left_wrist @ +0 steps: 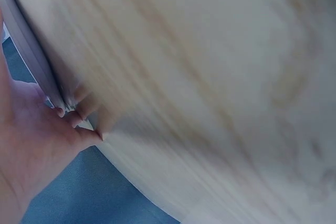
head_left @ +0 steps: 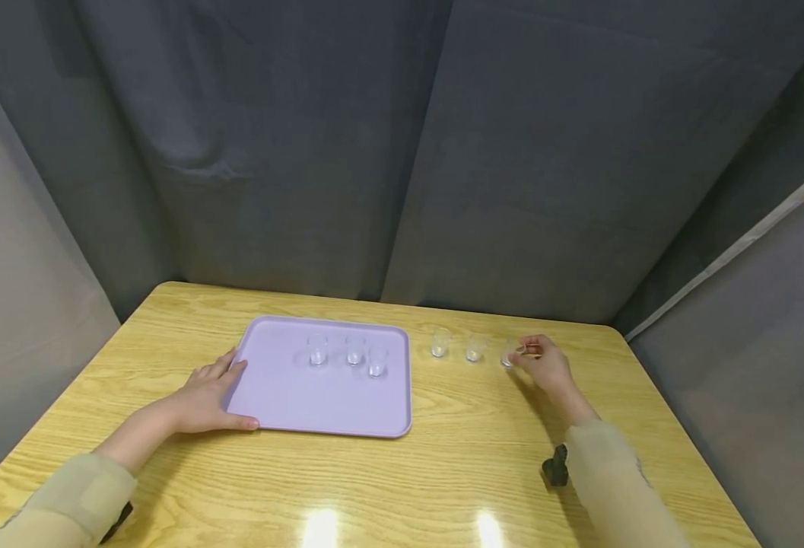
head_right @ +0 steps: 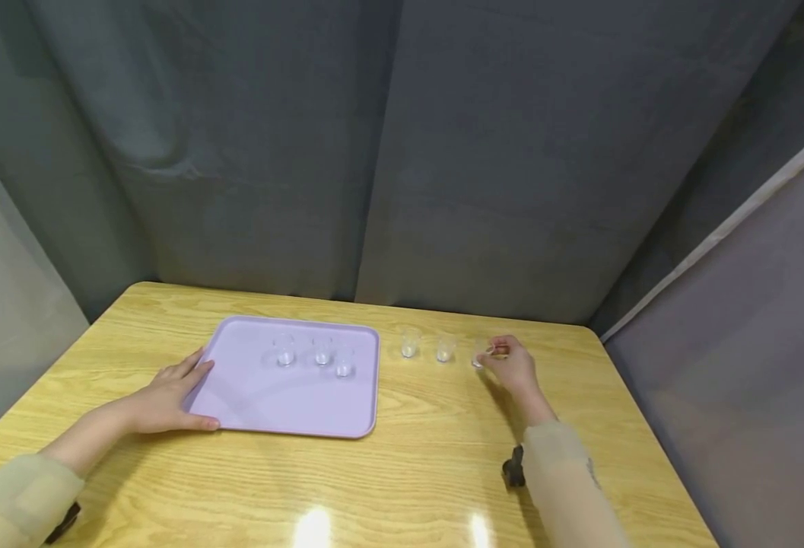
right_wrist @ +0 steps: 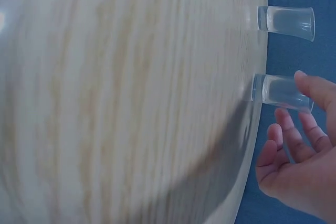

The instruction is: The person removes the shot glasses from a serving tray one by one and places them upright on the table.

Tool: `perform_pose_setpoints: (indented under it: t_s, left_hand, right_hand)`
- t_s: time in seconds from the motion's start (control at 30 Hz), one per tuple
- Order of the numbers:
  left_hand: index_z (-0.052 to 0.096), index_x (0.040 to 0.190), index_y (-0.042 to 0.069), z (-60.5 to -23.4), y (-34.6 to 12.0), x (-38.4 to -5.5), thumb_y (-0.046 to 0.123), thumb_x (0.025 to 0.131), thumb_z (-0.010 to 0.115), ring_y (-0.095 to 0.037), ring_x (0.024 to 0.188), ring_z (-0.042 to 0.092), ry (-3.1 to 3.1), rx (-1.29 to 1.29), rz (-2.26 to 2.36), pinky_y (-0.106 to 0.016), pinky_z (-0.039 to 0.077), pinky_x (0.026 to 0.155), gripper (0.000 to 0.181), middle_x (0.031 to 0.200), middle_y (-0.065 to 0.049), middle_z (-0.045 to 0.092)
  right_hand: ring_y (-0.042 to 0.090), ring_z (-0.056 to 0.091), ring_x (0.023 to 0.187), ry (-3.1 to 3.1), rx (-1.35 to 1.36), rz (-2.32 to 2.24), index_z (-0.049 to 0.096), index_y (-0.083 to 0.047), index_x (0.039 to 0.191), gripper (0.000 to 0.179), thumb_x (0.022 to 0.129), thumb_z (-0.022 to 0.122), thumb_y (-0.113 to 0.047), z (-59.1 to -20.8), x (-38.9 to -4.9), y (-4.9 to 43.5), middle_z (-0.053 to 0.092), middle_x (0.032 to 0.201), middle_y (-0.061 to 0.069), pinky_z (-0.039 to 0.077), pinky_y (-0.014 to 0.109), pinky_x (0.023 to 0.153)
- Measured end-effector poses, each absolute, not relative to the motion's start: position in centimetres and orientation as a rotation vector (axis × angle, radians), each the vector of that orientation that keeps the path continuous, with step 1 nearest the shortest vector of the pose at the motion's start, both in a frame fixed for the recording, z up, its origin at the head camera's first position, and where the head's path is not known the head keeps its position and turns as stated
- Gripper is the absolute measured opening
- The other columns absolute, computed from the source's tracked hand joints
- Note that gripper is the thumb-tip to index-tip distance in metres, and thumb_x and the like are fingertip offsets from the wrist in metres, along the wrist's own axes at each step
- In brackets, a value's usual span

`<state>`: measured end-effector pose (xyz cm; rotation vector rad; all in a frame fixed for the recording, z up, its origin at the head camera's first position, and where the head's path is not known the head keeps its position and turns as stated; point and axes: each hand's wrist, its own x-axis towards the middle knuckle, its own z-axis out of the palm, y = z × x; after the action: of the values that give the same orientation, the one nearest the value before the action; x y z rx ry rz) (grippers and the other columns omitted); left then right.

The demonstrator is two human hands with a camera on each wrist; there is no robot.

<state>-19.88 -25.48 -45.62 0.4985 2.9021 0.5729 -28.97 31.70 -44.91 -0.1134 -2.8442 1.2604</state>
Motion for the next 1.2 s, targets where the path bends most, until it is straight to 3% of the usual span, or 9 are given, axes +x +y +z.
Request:
perform_pose_setpoints:
  t_s: [0.17, 0.4, 0.57, 0.83, 1.0, 1.2]
  left_hand:
    - [0.025, 0.145, -0.008, -45.8, -25.6, -20.0, 0.071, 0.068, 0.067, -0.055, 0.134, 0.016, 2.891, 0.493, 0.584, -0.071, 0.011, 0.103, 0.118, 0.153, -0.031, 0.006]
    - [0.024, 0.145, -0.009, -45.7, -25.5, -19.9, 0.070, 0.068, 0.067, -0.056, 0.134, 0.015, 2.885, 0.487, 0.587, -0.072, 0.010, 0.103, 0.117, 0.153, -0.031, 0.006]
    - [0.025, 0.145, -0.008, -45.5, -25.5, -19.8, 0.070, 0.068, 0.067, -0.054, 0.134, 0.015, 2.886, 0.477, 0.584, -0.071, 0.010, 0.103, 0.118, 0.153, -0.030, 0.006]
    - [0.025, 0.145, -0.008, -45.5, -25.4, -19.8, 0.070, 0.068, 0.067, -0.055, 0.134, 0.016, 2.889, 0.482, 0.583, -0.071, 0.011, 0.103, 0.117, 0.153, -0.031, 0.007]
    - [0.026, 0.145, -0.008, -45.5, -25.3, -19.8, 0.070, 0.068, 0.067, -0.055, 0.134, 0.017, 2.895, 0.487, 0.573, -0.071, 0.012, 0.103, 0.117, 0.153, -0.031, 0.007]
    - [0.025, 0.145, -0.008, -45.5, -25.4, -20.0, 0.070, 0.068, 0.067, -0.055, 0.134, 0.017, 2.897, 0.486, 0.571, -0.071, 0.012, 0.103, 0.117, 0.153, -0.030, 0.007]
  right_hand:
    - [0.037, 0.050, 0.113, -2.848, -0.129, 1.266, 0.038, -0.004, 0.139, 0.063, 0.088, 0.067, -0.028, -44.1, -28.2, 31.8, 0.049, 0.132, 0.024, 0.047, 0.041, 0.085]
    - [0.035, 0.050, 0.107, -2.826, -0.153, 1.193, 0.040, -0.005, 0.139, 0.060, 0.091, 0.063, -0.031, -42.1, -27.0, 31.4, 0.049, 0.132, 0.022, 0.046, 0.038, 0.078]
    - [0.034, 0.049, 0.106, -2.792, -0.105, 1.203, 0.045, -0.002, 0.135, 0.056, 0.091, 0.062, -0.032, -40.2, -26.1, 30.8, 0.052, 0.128, 0.023, 0.043, 0.037, 0.081]
    - [0.020, 0.049, 0.097, -2.731, -0.048, 1.276, 0.047, -0.004, 0.131, 0.056, 0.090, 0.061, -0.040, -37.7, -24.6, 29.8, 0.056, 0.120, 0.017, 0.042, 0.019, 0.074]
    - [0.015, 0.050, 0.095, -2.688, -0.034, 1.320, 0.049, -0.007, 0.127, 0.052, 0.090, 0.062, -0.041, -36.4, -23.4, 28.7, 0.057, 0.119, 0.013, 0.044, 0.016, 0.072]
    - [0.013, 0.051, 0.094, -2.608, 0.053, 1.359, 0.054, -0.006, 0.121, 0.042, 0.090, 0.064, -0.032, -35.5, -22.2, 26.3, 0.061, 0.117, 0.014, 0.044, 0.016, 0.072]
